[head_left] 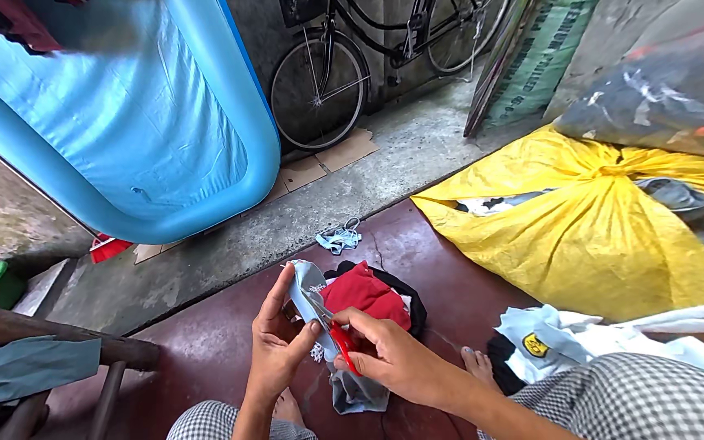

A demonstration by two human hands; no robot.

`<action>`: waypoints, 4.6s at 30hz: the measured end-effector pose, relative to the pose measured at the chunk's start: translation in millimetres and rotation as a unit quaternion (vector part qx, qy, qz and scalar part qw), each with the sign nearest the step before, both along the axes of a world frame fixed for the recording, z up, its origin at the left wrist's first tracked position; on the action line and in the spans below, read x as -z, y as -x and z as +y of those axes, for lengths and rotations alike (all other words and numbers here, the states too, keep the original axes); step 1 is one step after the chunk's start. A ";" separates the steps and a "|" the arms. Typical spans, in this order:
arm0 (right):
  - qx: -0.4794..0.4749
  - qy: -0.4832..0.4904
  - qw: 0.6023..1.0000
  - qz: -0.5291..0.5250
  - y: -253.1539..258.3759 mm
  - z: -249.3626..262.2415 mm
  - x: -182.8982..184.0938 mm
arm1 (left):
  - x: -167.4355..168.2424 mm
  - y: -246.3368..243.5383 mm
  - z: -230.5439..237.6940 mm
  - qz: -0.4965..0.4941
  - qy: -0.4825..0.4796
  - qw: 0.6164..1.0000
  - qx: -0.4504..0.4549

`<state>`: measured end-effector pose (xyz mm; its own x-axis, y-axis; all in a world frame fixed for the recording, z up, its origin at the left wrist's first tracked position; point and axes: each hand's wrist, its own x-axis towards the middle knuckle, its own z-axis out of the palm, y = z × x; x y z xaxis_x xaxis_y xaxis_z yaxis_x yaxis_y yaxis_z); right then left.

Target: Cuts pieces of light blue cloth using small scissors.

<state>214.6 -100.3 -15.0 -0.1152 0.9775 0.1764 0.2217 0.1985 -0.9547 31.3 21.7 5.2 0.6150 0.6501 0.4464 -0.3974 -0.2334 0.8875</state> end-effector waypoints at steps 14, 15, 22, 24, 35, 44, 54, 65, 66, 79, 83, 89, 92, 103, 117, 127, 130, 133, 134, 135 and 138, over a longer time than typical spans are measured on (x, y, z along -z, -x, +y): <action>0.005 -0.045 0.997 -0.060 2.2 -0.3 2.0 | 2.5 -1.2 1.3 -0.061 0.070 0.995 -0.023; 0.005 -0.044 0.997 -0.059 2.1 -0.3 2.1 | 2.2 -1.3 1.0 -0.061 0.068 0.996 -0.021; -0.004 -0.041 0.998 -0.043 2.5 -0.8 1.2 | 3.3 -1.0 2.3 -0.056 0.061 0.996 -0.022; -0.010 -0.034 0.999 -0.028 2.0 -0.5 1.3 | 2.6 -0.6 2.9 -0.055 0.056 0.997 -0.029; -0.016 -0.054 0.997 -0.048 -1.0 1.7 -5.7 | -4.4 -0.6 0.9 -0.040 -0.001 0.999 -0.014; -0.012 -0.045 0.998 -0.051 -4.9 2.7 -4.6 | -4.9 -0.5 0.4 -0.026 0.006 1.000 -0.003; -0.020 -0.042 0.998 -0.049 -8.3 2.1 -7.2 | -7.3 0.1 -1.0 -0.008 -0.006 0.999 0.034; -0.030 -0.025 0.998 -0.057 -7.5 0.1 -6.5 | -9.4 5.8 1.5 0.065 -0.045 0.995 0.062; -0.027 -0.021 0.998 -0.058 -7.3 -0.1 -6.2 | -9.2 6.2 1.4 0.071 -0.047 0.994 0.062; 0.001 -0.009 0.995 -0.101 -7.6 0.5 -3.1 | -1.1 5.9 3.5 0.153 -0.080 0.984 0.036; 0.026 -0.001 0.994 -0.108 -6.6 0.3 -1.4 | 0.4 5.8 2.6 0.184 -0.088 0.978 0.032; 0.015 0.000 0.993 -0.114 -8.2 1.0 -2.6 | 5.7 4.0 0.3 0.187 -0.071 0.979 0.048; -0.020 0.043 0.991 -0.121 -16.0 1.6 -8.4 | 8.3 1.3 -0.4 0.163 -0.027 0.985 0.057; 0.110 0.020 0.983 0.143 -34.7 5.5 -23.5 | -15.4 -5.1 1.3 0.014 0.177 0.983 0.052; 0.252 0.062 0.958 -0.122 -45.4 -8.3 -16.2 | 42.3 15.8 46.7 0.598 -0.039 0.798 0.060; 0.318 0.047 0.940 -0.115 -75.8 -15.9 -39.4 | 35.5 -94.3 105.9 0.678 -0.216 0.699 -0.078; 0.310 0.053 0.943 -0.111 -74.7 -12.6 -40.1 | 11.4 -127.6 158.2 0.556 -0.229 0.788 -0.134; 0.314 0.049 0.943 -0.102 -77.4 -12.0 -43.7 | -5.2 -155.2 178.4 0.465 -0.102 0.873 -0.105; 0.317 0.044 0.943 -0.098 -79.0 -12.2 -45.2 | -7.8 -160.3 174.6 0.459 -0.083 0.879 -0.096; 0.320 0.039 0.942 -0.093 -80.2 -12.0 -46.9 | -8.3 -161.7 165.9 0.454 -0.087 0.882 -0.093; 0.339 0.025 0.937 -0.084 -82.9 -10.8 -50.6 | -2.9 -147.0 113.1 0.442 -0.094 0.890 -0.065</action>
